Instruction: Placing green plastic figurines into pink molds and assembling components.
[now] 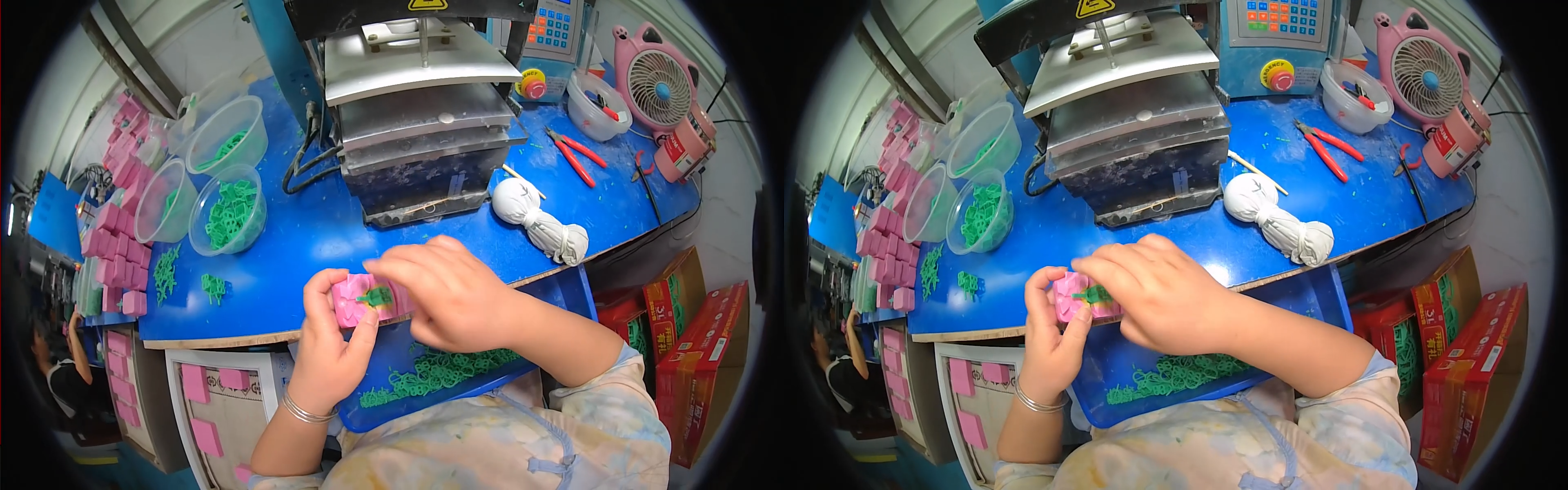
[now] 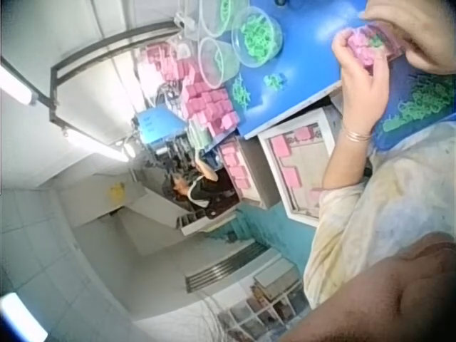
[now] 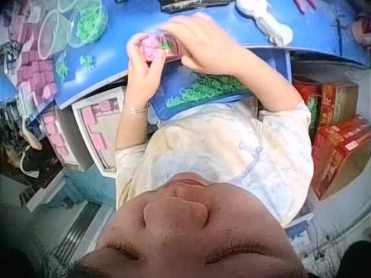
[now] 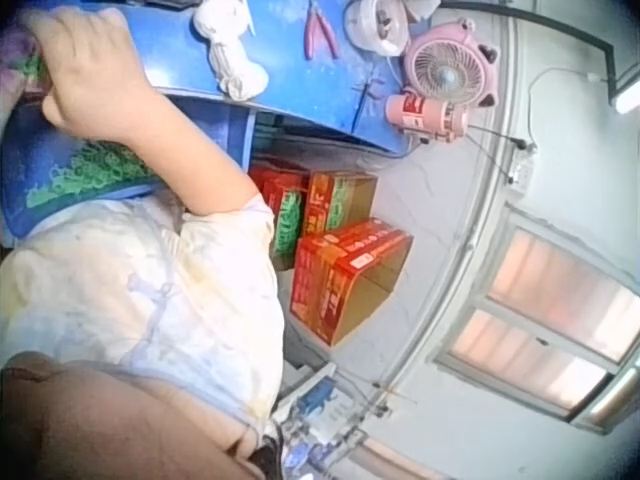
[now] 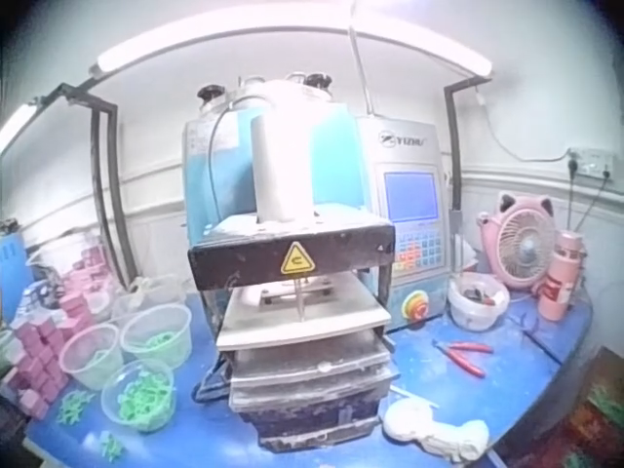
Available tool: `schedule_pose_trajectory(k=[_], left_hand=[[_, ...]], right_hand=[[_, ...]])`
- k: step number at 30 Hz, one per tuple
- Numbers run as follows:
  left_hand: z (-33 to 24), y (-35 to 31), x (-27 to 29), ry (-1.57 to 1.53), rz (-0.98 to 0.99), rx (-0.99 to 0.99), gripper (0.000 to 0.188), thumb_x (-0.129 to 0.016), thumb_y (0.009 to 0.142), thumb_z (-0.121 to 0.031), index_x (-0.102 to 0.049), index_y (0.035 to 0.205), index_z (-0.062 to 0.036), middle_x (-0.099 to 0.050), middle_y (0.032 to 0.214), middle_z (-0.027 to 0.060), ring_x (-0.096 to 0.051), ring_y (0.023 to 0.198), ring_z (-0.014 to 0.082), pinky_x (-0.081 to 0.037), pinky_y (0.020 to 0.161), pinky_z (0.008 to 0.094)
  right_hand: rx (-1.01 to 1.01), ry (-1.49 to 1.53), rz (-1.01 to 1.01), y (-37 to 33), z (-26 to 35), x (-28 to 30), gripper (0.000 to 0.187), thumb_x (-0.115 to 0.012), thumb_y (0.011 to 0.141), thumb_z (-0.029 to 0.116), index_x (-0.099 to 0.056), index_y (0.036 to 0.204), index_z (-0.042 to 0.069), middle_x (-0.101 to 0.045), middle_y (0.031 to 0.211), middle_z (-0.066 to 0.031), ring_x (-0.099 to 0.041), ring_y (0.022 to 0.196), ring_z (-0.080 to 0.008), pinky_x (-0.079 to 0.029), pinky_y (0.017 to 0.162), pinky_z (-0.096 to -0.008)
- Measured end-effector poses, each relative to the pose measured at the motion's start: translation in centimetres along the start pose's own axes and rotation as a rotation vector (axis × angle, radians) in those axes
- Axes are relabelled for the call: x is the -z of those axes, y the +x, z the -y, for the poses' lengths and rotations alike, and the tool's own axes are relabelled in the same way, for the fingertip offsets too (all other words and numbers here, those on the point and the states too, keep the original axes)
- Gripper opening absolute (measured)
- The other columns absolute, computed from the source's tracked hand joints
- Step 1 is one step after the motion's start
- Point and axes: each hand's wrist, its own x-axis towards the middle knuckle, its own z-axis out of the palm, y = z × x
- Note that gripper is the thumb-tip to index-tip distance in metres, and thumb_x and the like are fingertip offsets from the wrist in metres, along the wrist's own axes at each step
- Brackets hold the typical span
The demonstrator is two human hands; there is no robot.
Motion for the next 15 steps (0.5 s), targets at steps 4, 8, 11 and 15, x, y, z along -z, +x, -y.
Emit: schedule_pose_trajectory(k=[4, 8, 11, 15], left_hand=[[0.0, -0.1, -0.2, -0.140, 0.104, -0.063, 0.047, -0.049, 0.083, 0.000, -0.024, 0.123, 0.0030, -0.041, 0.112, 0.0149, -0.047, 0.099, 0.0180, -0.039, 0.087, 0.0305], [0.6, 0.0, -0.2, -0.172, 0.135, -0.092, 0.048, -0.048, 0.083, 0.000, -0.023, 0.124, 0.0011, -0.042, 0.111, 0.0148, -0.046, 0.100, 0.0173, -0.038, 0.088, 0.0309], [1.3, 0.1, 0.0, -0.512, 0.094, 0.126, 0.048, -0.047, 0.084, 0.000, -0.023, 0.125, -0.0012, -0.045, 0.108, 0.0135, -0.049, 0.096, 0.0159, -0.041, 0.085, 0.0298], [1.4, 0.0, -0.4, -0.580, 0.029, 0.216, 0.047, -0.049, 0.085, 0.000, -0.024, 0.124, -0.0015, -0.053, 0.096, 0.0118, -0.057, 0.077, 0.0162, -0.048, 0.072, 0.0264]], right_hand=[[-0.093, -0.053, 0.106, 1.1, 0.8, 0.6, 0.069, -0.076, 0.057, 0.030, -0.050, 0.111, -0.004, -0.056, 0.093, -0.0150, -0.055, 0.088, -0.0282, -0.038, 0.076, -0.0362], [-0.170, -0.090, 0.253, 1.4, 0.4, 0.3, 0.062, -0.079, 0.056, 0.027, -0.053, 0.108, 0.004, -0.058, 0.094, -0.0103, -0.056, 0.087, -0.0259, -0.038, 0.078, -0.0367], [-0.197, 0.022, 0.198, 1.0, -0.4, 0.4, 0.054, -0.080, 0.056, 0.027, -0.057, 0.101, 0.006, -0.059, 0.089, -0.0076, -0.056, 0.086, -0.0252, -0.039, 0.078, -0.0357], [-0.244, 0.551, 0.065, 0.7, -0.6, 1.0, 0.059, -0.081, 0.060, 0.019, -0.055, 0.112, 0.005, -0.059, 0.099, -0.0090, -0.056, 0.092, -0.0260, -0.040, 0.085, -0.0376]])
